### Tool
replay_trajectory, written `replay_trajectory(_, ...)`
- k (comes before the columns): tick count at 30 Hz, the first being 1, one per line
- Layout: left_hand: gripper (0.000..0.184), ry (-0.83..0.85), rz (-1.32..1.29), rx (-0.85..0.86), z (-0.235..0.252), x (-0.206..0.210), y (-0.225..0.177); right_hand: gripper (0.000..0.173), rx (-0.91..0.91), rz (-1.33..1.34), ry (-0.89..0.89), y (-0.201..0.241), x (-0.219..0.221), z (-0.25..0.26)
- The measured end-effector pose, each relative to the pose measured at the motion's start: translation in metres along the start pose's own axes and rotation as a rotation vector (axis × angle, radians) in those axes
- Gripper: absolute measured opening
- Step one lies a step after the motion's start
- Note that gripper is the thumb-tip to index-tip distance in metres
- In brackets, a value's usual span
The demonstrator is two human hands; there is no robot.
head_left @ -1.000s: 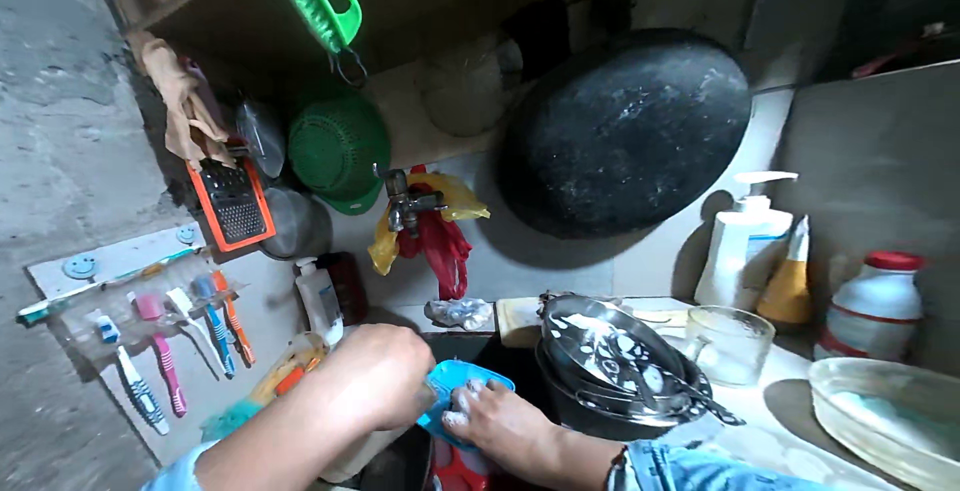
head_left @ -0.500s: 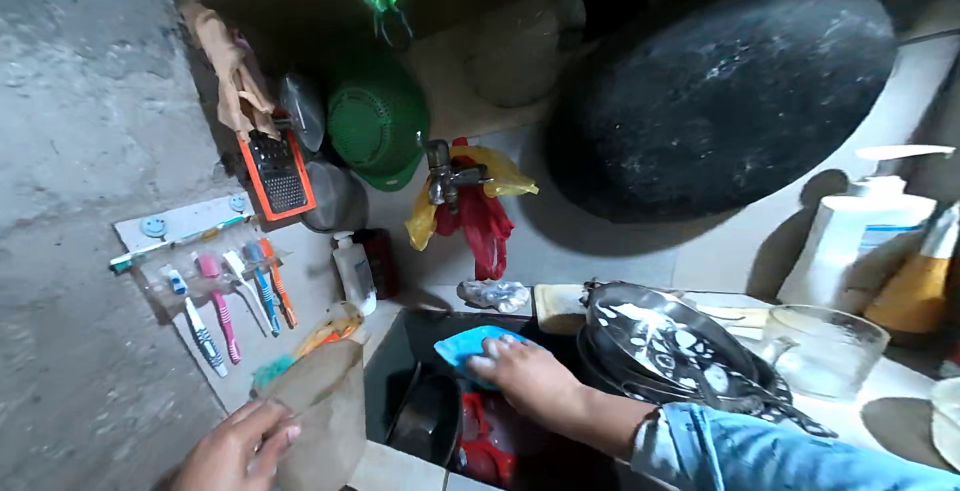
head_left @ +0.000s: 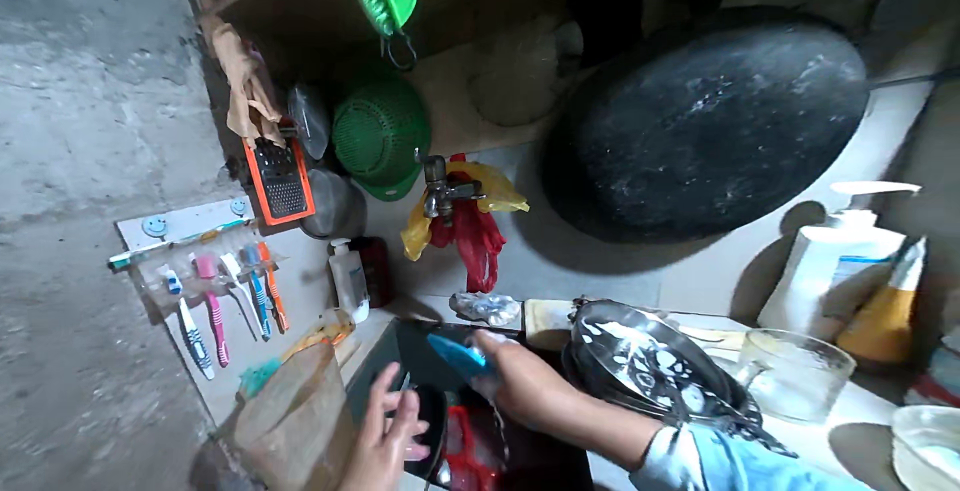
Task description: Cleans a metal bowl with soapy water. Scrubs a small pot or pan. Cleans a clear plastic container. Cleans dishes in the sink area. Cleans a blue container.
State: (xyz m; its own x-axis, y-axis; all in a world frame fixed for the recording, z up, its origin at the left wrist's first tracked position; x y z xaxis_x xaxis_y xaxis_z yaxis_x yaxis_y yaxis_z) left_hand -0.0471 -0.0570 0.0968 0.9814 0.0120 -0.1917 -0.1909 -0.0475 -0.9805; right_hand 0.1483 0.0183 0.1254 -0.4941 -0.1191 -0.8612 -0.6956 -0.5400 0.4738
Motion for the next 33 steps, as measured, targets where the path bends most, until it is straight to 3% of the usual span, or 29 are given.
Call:
replay_trajectory(2, 0.06, 0.218, -0.342, -0.213, 0.036, 0.034, 0.019, 0.043, -0.154, -0.096, 0.033, 0.021, 0.014, -0.008)
replay_trajectory(4, 0.051, 0.18, -0.618, -0.308, 0.056, 0.049, 0.025, 0.042, -0.338, -0.159, 0.088, 0.031, 0.03, -0.015)
replay_trajectory(6, 0.041, 0.09, -0.667, -0.307, 0.061, 0.05, 0.028, 0.04, -0.449, -0.154, 0.159, 0.027, 0.04, -0.016)
replay_trajectory(7, 0.045, 0.07, -0.654, -0.285, 0.061, 0.048, 0.032, 0.037, -0.468, -0.135, 0.165, 0.019, 0.042, -0.015)
replay_trajectory(9, 0.057, 0.115, -0.646, -0.238, 0.059, 0.042, 0.043, 0.038, -0.404, -0.116, 0.122, -0.002, 0.038, -0.008)
replay_trajectory(12, 0.074, 0.221, -0.63, -0.229, 0.052, 0.038, 0.058, 0.043, -0.169, -0.22, 0.018, -0.025, 0.028, 0.02)
replay_trajectory(16, 0.088, 0.322, -0.579, -0.231, 0.051, 0.045, 0.071, 0.039, -0.006, -0.241, -0.034, -0.004, 0.044, 0.053)
replay_trajectory(18, 0.077, 0.293, -0.53, -0.23, 0.05, 0.046, 0.076, 0.039, -0.018, -0.147, -0.008, 0.019, 0.064, 0.055)
replay_trajectory(20, 0.047, 0.206, -0.536, -0.286, 0.049, 0.045, 0.076, 0.036, -0.102, -0.108, -0.017, 0.036, 0.077, 0.054)
replay_trajectory(21, 0.043, 0.207, -0.541, -0.3, 0.049, 0.044, 0.075, 0.035, -0.128, -0.109, -0.031, 0.038, 0.078, 0.056)
replay_trajectory(22, 0.048, 0.226, -0.544, -0.294, 0.051, 0.044, 0.076, 0.034, -0.124, -0.122, -0.046, 0.035, 0.076, 0.059)
replay_trajectory(24, 0.081, 0.343, -0.52, -0.285, 0.052, 0.045, 0.077, 0.034, -0.052, -0.184, -0.11, 0.02, 0.069, 0.066)
replay_trajectory(26, 0.09, 0.381, -0.56, -0.303, 0.055, 0.047, 0.074, 0.035, 0.075, -0.235, -0.186, 0.002, 0.06, 0.075)
replay_trajectory(29, 0.078, 0.368, -0.657, -0.332, 0.056, 0.045, 0.074, 0.037, 0.212, -0.14, -0.237, 0.003, 0.063, 0.079)
replay_trajectory(32, 0.045, 0.317, -0.772, -0.359, 0.054, 0.04, 0.078, 0.036, 0.187, 0.008, -0.16, 0.024, 0.078, 0.069)
replay_trajectory(33, 0.042, 0.312, -0.831, -0.378, 0.053, 0.04, 0.079, 0.035, 0.169, 0.035, -0.104, 0.029, 0.083, 0.062)
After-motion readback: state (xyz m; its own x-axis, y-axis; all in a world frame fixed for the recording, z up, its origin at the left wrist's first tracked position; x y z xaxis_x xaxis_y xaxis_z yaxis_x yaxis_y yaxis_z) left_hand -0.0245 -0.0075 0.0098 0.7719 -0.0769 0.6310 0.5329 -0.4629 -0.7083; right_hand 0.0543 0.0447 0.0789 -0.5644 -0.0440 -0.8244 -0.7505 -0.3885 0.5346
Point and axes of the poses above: each hand's wrist, its own z-axis towards the middle knuckle, its own x-axis out of the palm, y = z × x, the point moved 4 cm from there along z, towards the middle knuckle, and after that the axes turned 12 degrees about -x, right-handed, at the moved point
